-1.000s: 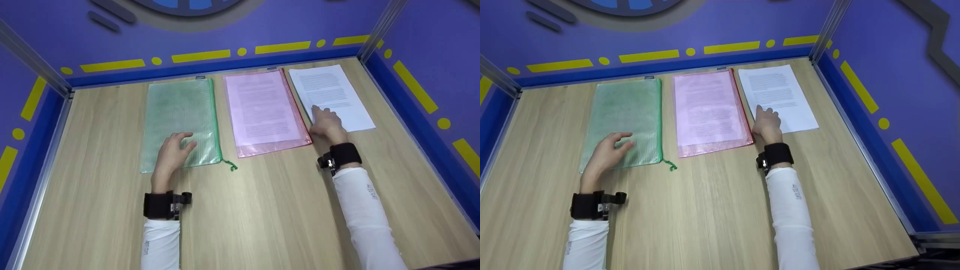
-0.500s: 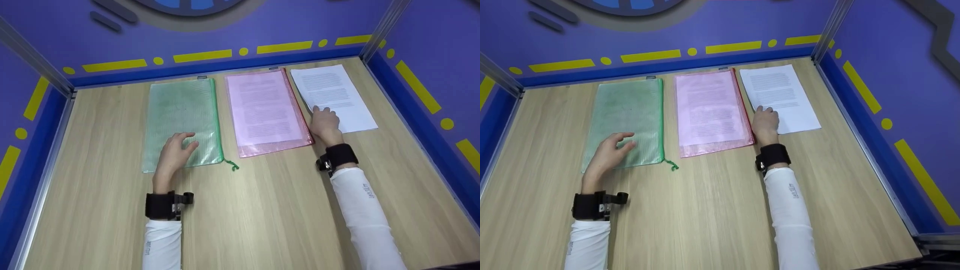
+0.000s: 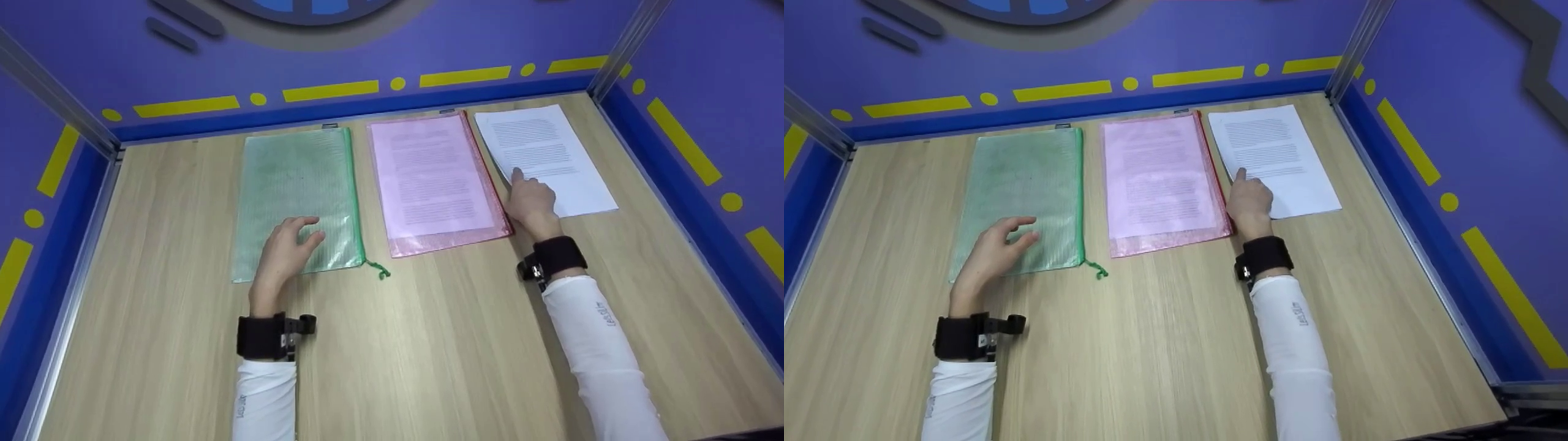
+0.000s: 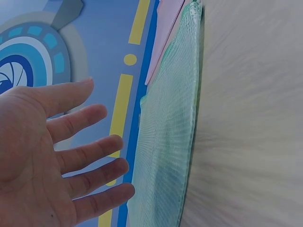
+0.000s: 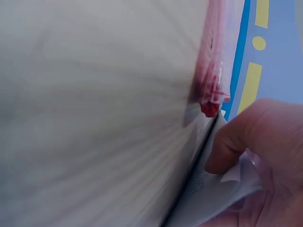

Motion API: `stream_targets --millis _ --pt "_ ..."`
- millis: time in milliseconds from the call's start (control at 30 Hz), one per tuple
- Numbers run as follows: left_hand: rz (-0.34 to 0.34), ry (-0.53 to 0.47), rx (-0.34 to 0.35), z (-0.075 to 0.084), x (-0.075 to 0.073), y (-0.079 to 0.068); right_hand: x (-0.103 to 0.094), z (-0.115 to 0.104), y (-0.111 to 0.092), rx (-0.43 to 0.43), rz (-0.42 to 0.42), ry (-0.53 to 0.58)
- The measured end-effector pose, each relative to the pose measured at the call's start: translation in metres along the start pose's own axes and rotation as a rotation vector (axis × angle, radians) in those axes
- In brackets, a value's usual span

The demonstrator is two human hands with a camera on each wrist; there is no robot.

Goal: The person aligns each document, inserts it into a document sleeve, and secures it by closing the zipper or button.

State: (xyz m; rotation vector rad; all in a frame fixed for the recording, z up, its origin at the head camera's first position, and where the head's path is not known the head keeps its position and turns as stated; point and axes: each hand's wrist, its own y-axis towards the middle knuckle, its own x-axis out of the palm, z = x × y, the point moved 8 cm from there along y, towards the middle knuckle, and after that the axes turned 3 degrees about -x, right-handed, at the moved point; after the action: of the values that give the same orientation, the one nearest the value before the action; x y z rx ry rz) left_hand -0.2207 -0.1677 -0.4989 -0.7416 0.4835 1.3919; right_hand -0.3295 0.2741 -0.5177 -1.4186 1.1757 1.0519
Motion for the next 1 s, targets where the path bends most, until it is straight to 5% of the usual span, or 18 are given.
stream_targets --millis 633,1000 --pt "0.009 -0.015 0.029 0.007 0.007 0.001 -0.028 0.019 -0.018 -0.007 0.345 0.19" --pt "-0.001 -0.086 0.063 0.018 0.015 0.0 -0.041 0.003 -0.041 -0.026 0.396 0.31"
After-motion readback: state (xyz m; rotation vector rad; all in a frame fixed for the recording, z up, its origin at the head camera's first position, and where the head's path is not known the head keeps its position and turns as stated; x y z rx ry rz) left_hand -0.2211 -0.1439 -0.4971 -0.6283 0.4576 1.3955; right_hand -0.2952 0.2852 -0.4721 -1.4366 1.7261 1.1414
